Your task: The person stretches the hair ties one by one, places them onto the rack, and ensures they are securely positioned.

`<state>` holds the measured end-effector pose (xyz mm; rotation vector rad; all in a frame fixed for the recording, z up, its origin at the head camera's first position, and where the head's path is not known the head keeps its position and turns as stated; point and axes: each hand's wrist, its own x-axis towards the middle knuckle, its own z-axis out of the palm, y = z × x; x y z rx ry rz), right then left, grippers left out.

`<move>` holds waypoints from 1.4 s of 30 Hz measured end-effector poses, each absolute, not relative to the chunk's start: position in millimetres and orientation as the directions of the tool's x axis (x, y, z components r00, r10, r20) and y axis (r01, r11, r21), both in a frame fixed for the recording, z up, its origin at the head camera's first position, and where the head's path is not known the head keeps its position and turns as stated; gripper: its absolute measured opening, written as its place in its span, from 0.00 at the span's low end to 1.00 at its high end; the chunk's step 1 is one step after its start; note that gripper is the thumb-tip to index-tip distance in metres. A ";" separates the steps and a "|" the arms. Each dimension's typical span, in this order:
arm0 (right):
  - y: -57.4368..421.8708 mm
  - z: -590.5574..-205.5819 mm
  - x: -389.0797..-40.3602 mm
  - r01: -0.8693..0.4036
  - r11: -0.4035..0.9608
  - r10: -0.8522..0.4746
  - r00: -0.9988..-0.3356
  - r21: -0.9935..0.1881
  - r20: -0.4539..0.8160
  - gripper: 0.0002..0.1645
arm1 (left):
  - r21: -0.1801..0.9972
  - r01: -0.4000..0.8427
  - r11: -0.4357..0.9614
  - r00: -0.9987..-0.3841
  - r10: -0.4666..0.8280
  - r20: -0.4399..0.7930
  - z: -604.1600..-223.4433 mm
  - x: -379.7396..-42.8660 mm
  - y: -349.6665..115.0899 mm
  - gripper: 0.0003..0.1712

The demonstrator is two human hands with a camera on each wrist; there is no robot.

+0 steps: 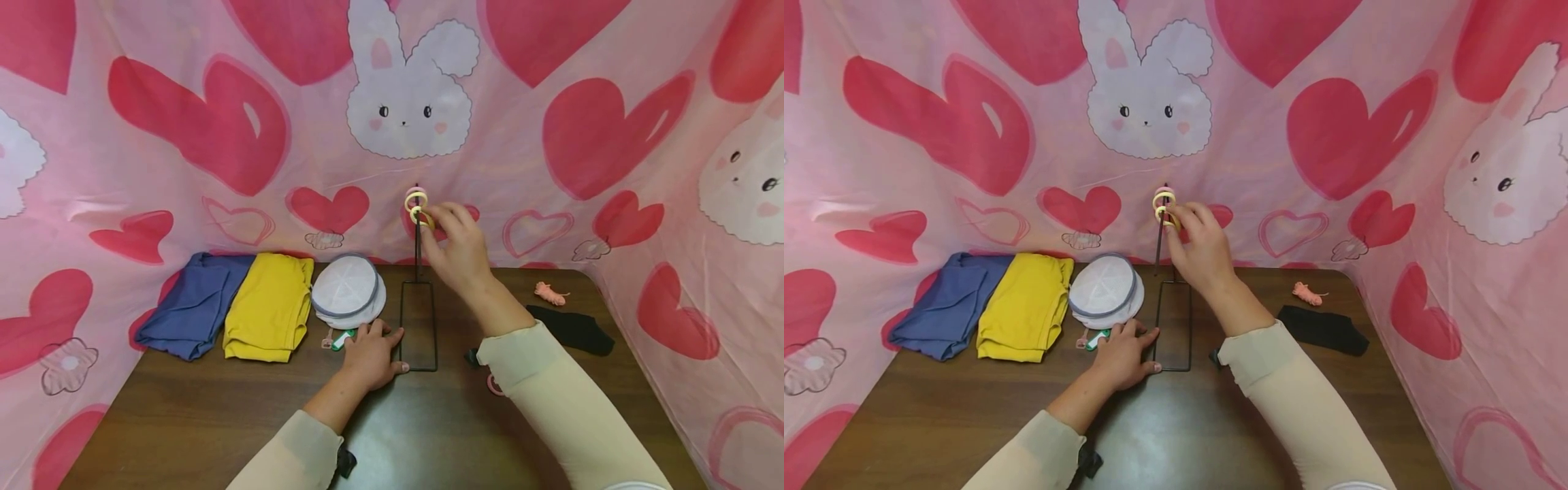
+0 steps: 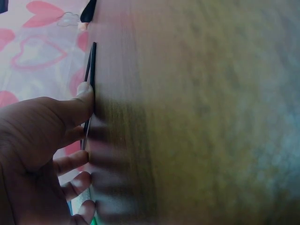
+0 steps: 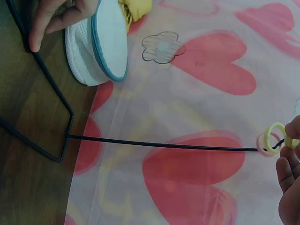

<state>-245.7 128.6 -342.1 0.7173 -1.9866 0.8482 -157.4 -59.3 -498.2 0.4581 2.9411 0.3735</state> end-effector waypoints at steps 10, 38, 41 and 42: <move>124.1 -339.9 -265.4 -0.706 0.627 -0.129 -0.509 -0.328 0.851 0.19 | 0.266 0.286 0.920 -0.944 0.319 -0.088 -498.5 -156.8 -58.5 0.43; 208.7 -388.9 -181.0 -0.720 0.575 -0.275 -0.617 -0.389 0.737 0.20 | 0.269 0.281 0.921 -0.942 0.318 -0.104 -493.7 -156.9 -59.6 0.43; 218.0 -396.6 -174.9 -0.709 0.584 -0.295 -0.640 -0.396 0.710 0.21 | 0.272 0.281 0.920 -0.941 0.320 -0.112 -493.7 -156.2 -58.8 0.43; 220.9 -399.0 -173.0 -0.706 0.588 -0.302 -0.644 -0.394 0.703 0.21 | 0.272 0.280 0.921 -0.941 0.320 -0.113 -493.6 -156.1 -58.5 0.43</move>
